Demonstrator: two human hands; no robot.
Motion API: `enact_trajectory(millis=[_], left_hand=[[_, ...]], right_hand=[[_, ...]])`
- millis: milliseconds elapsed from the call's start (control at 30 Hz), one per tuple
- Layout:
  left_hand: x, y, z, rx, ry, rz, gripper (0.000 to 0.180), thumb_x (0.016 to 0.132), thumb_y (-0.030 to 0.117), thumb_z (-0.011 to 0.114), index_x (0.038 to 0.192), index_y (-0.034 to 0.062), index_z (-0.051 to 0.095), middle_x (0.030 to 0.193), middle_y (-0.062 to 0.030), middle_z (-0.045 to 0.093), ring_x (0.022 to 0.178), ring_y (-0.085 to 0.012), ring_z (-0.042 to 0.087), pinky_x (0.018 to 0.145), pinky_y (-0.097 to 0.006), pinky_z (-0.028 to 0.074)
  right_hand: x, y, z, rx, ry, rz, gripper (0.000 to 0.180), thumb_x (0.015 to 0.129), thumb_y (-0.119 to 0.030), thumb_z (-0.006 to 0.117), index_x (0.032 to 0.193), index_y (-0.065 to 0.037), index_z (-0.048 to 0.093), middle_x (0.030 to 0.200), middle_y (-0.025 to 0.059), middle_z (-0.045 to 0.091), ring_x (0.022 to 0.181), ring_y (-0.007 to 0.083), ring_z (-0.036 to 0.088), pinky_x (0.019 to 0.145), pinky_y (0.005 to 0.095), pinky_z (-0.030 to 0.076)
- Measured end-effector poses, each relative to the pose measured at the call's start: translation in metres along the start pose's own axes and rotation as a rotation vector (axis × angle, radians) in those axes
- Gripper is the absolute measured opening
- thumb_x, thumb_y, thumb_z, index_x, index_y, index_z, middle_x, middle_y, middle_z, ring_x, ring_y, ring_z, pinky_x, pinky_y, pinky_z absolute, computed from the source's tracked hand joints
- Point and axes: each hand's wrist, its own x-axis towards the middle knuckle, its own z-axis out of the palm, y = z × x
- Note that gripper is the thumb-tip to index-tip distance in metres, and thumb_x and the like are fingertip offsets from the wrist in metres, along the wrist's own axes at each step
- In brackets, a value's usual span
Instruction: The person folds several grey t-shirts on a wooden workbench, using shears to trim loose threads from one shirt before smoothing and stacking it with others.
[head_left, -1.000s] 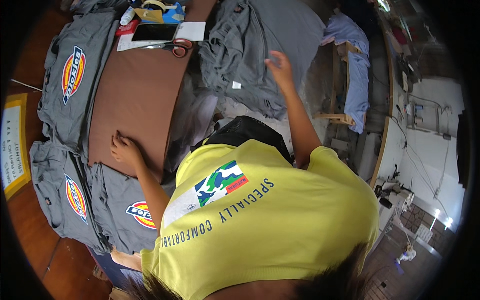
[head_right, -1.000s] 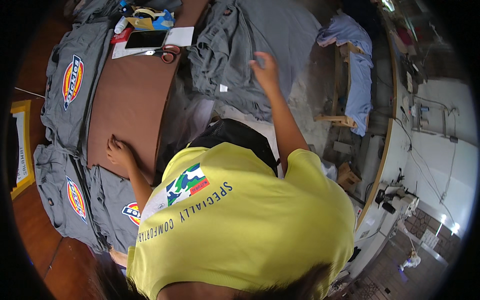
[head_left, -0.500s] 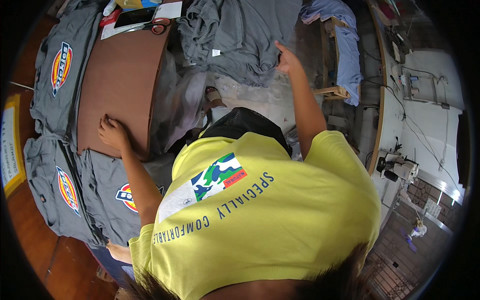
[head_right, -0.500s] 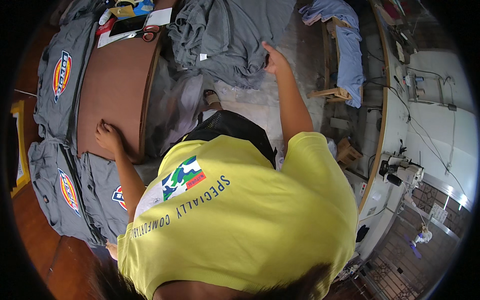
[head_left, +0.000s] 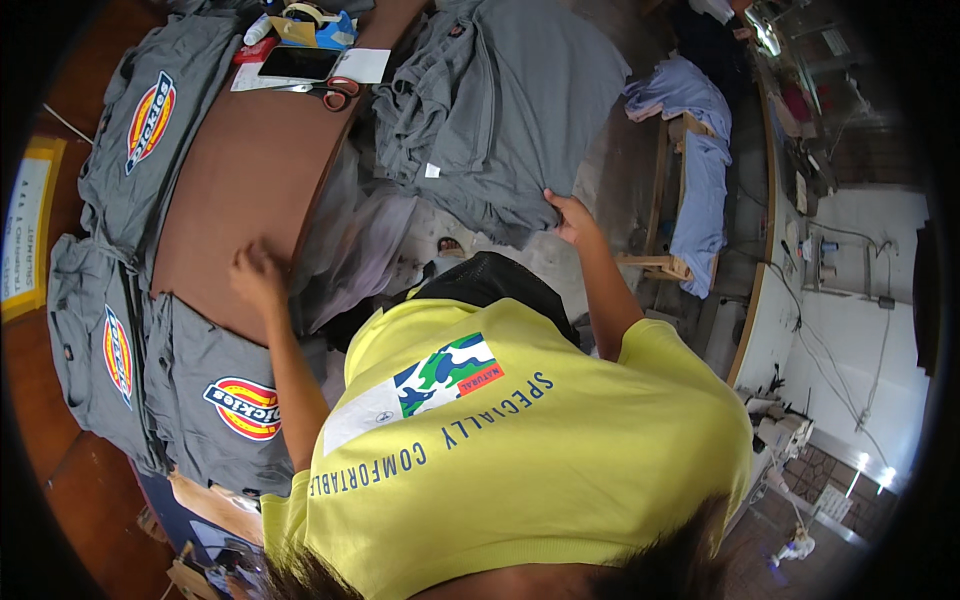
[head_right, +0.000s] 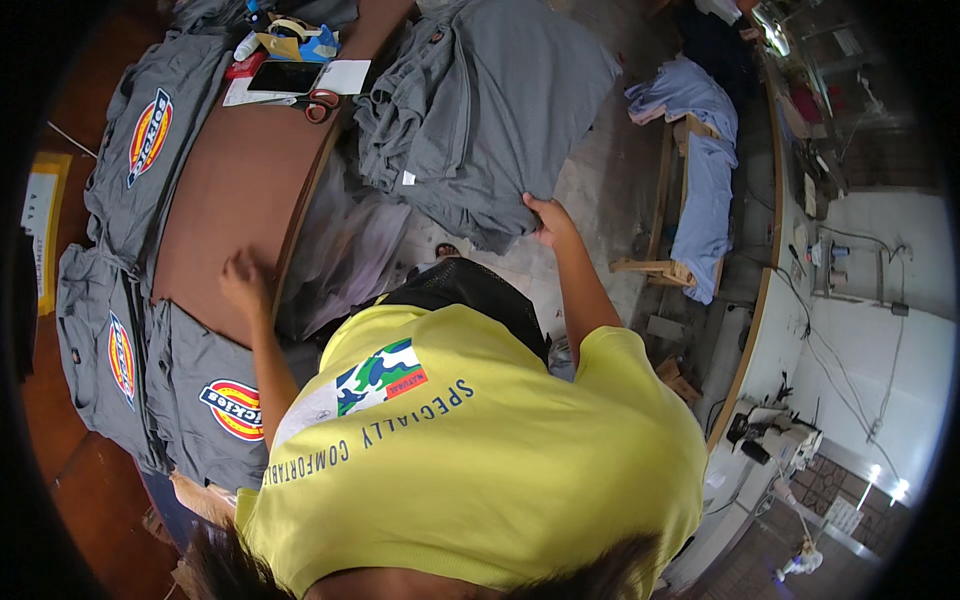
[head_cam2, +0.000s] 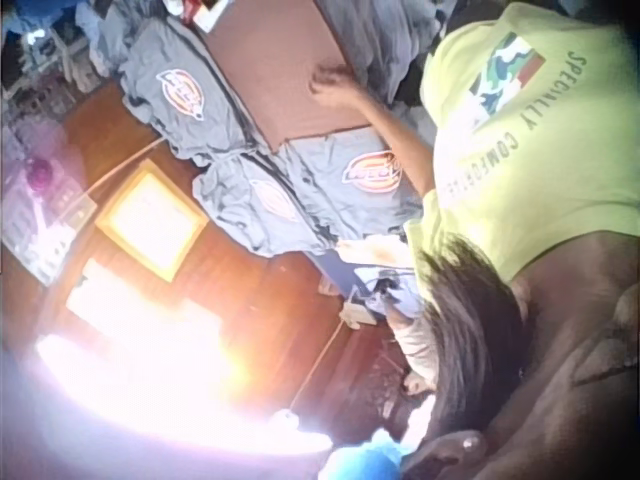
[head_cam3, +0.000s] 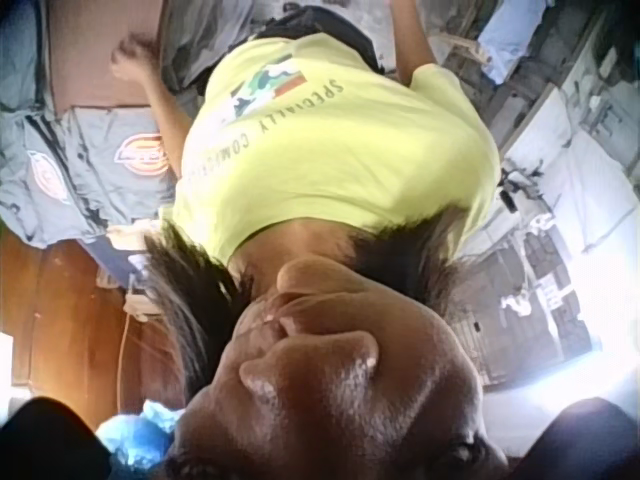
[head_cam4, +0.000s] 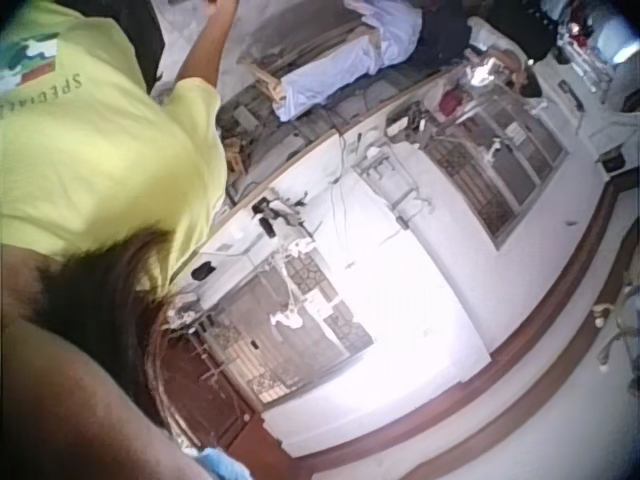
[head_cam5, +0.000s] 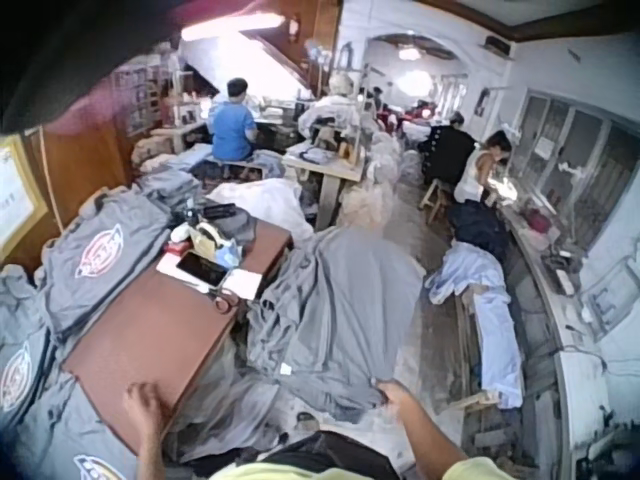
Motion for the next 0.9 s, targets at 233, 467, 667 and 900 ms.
enact_trajectory(millis=[233,467,667,900], left_hand=[[-0.02,0.227,-0.03,-0.827,-0.527,0.429,0.062,0.068,0.014,0.07,0.124,0.0095,0.044,0.129,-0.0153,0.039,0.12,-0.035,0.034,0.101,-0.042,0.027],[-0.01,0.334,-0.026,-0.904,-0.428,0.513,0.057,0.058,-0.007,0.059,0.112,0.0094,0.054,0.097,-0.0133,0.057,0.092,-0.0313,0.055,0.075,-0.035,0.045],[-0.012,0.342,-0.068,-1.023,-0.446,0.59,0.049,0.053,-0.013,0.048,0.096,0.0059,0.061,0.084,-0.0116,0.061,0.079,-0.0297,0.059,0.067,-0.032,0.047],[0.002,0.293,-0.158,-1.118,-0.413,0.486,0.029,0.068,-0.002,0.058,0.097,0.0005,0.059,0.088,-0.0132,0.061,0.085,-0.0234,0.058,0.073,-0.029,0.045]], right_hand=[[-0.032,-0.079,0.097,0.372,-0.289,-0.207,0.034,0.078,-0.001,0.062,0.11,0.003,0.05,0.108,0.0127,0.055,0.099,0.0249,0.055,0.088,0.0397,0.045],[-0.086,-0.11,0.134,0.34,-0.481,-0.336,0.031,0.079,-0.003,0.061,0.108,-0.002,0.05,0.104,0.0076,0.057,0.095,0.0214,0.057,0.08,0.0328,0.048],[0.019,-0.104,0.048,0.628,-0.509,-0.023,0.056,0.081,-0.032,0.06,0.125,-0.003,0.042,0.127,0.0144,0.045,0.12,0.0287,0.039,0.102,0.0447,0.028],[0.027,-0.189,0.061,0.497,-0.475,-0.516,0.037,0.086,-0.019,0.054,0.115,0.003,0.049,0.116,0.016,0.054,0.106,0.0285,0.052,0.092,0.0395,0.041]])
